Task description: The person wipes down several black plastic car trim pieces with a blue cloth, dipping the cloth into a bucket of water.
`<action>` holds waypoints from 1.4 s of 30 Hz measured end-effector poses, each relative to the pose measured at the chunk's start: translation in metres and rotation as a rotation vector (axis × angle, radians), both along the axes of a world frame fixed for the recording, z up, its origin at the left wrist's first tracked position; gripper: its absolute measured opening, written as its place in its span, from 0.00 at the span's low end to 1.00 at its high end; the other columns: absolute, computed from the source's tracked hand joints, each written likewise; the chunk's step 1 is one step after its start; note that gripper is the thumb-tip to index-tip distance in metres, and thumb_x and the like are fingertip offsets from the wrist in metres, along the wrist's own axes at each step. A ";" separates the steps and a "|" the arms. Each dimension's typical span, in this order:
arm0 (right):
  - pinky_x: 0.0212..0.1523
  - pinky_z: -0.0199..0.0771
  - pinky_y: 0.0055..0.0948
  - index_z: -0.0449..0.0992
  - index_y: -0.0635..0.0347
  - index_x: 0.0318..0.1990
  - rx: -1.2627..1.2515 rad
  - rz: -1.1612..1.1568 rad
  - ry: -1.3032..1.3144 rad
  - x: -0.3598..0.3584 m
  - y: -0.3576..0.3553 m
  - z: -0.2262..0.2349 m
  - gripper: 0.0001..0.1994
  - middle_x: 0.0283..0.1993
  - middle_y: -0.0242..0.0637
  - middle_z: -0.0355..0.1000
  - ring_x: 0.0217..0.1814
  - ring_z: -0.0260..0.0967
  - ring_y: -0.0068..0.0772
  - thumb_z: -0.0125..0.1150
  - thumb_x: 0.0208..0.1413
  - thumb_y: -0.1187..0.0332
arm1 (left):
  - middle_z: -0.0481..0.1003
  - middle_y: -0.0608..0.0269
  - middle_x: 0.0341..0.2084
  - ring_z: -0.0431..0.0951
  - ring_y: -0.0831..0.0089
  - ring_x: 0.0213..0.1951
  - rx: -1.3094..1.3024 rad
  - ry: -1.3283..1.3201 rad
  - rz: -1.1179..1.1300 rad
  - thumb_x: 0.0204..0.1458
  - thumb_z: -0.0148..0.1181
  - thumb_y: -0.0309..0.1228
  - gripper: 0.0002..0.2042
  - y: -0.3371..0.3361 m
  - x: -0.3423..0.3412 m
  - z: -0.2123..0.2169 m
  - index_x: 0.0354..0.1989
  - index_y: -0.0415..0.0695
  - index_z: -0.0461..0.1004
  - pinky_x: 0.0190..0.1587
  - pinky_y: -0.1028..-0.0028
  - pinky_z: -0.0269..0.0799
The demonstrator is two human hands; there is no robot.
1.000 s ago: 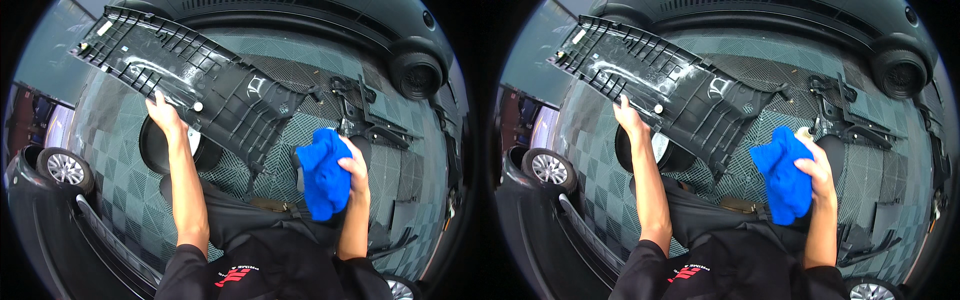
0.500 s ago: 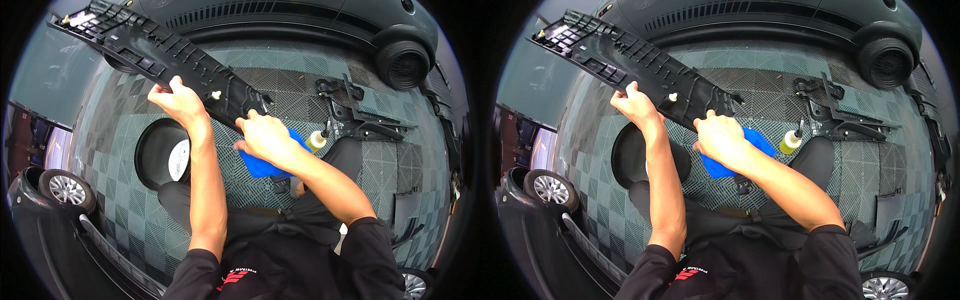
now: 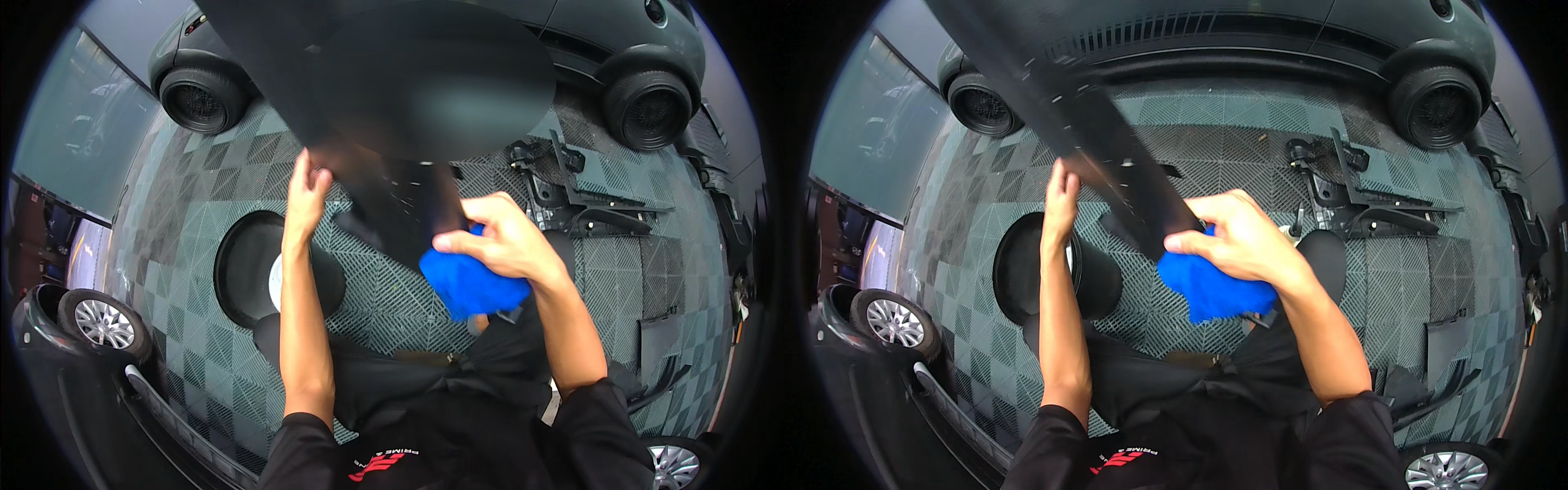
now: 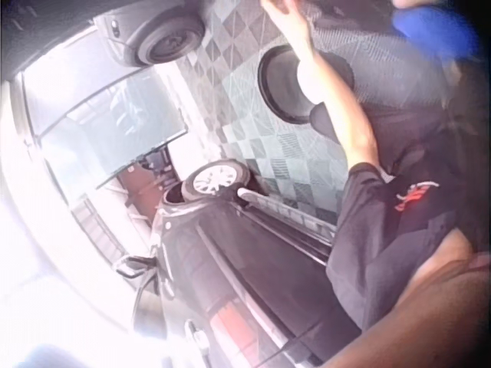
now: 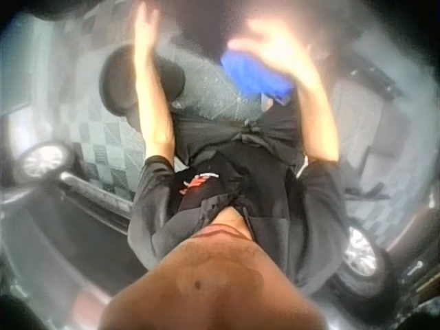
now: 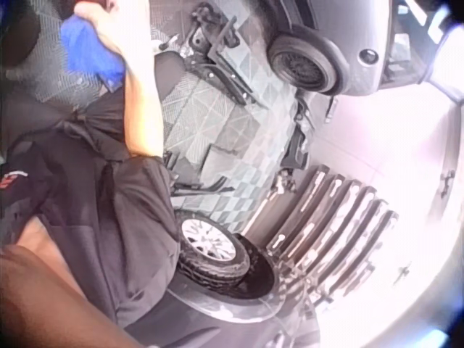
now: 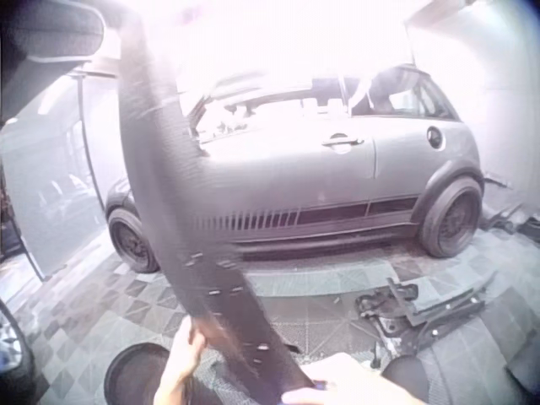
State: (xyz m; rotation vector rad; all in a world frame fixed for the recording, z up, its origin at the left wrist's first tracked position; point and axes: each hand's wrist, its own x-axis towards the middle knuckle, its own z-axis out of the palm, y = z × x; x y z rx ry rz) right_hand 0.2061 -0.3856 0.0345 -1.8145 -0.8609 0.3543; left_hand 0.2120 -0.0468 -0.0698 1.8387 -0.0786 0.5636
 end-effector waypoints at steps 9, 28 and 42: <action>0.52 0.72 0.25 0.73 0.67 0.56 0.284 -0.209 0.380 0.004 -0.071 -0.011 0.21 0.46 0.36 0.78 0.45 0.72 0.20 0.67 0.54 0.74 | 0.80 0.62 0.35 0.77 0.78 0.37 -0.509 0.169 -0.040 0.54 0.70 0.37 0.17 -0.119 -0.030 0.051 0.42 0.35 0.77 0.45 0.77 0.73; 0.48 0.72 0.24 0.80 0.64 0.45 0.198 -0.400 0.298 0.009 -0.161 -0.007 0.13 0.40 0.31 0.77 0.42 0.72 0.21 0.63 0.61 0.63 | 0.78 0.57 0.44 0.77 0.68 0.45 -0.666 0.629 -0.304 0.55 0.66 0.34 0.20 -0.144 -0.054 -0.015 0.52 0.34 0.74 0.52 0.67 0.72; 0.50 0.77 0.34 0.75 0.59 0.51 0.583 -0.313 0.886 0.016 -0.039 -0.077 0.24 0.46 0.38 0.77 0.46 0.75 0.34 0.50 0.66 0.46 | 0.80 0.50 0.29 0.80 0.67 0.31 0.196 0.686 0.483 0.62 0.46 0.60 0.36 0.092 -0.082 0.065 0.40 0.32 0.81 0.41 0.67 0.74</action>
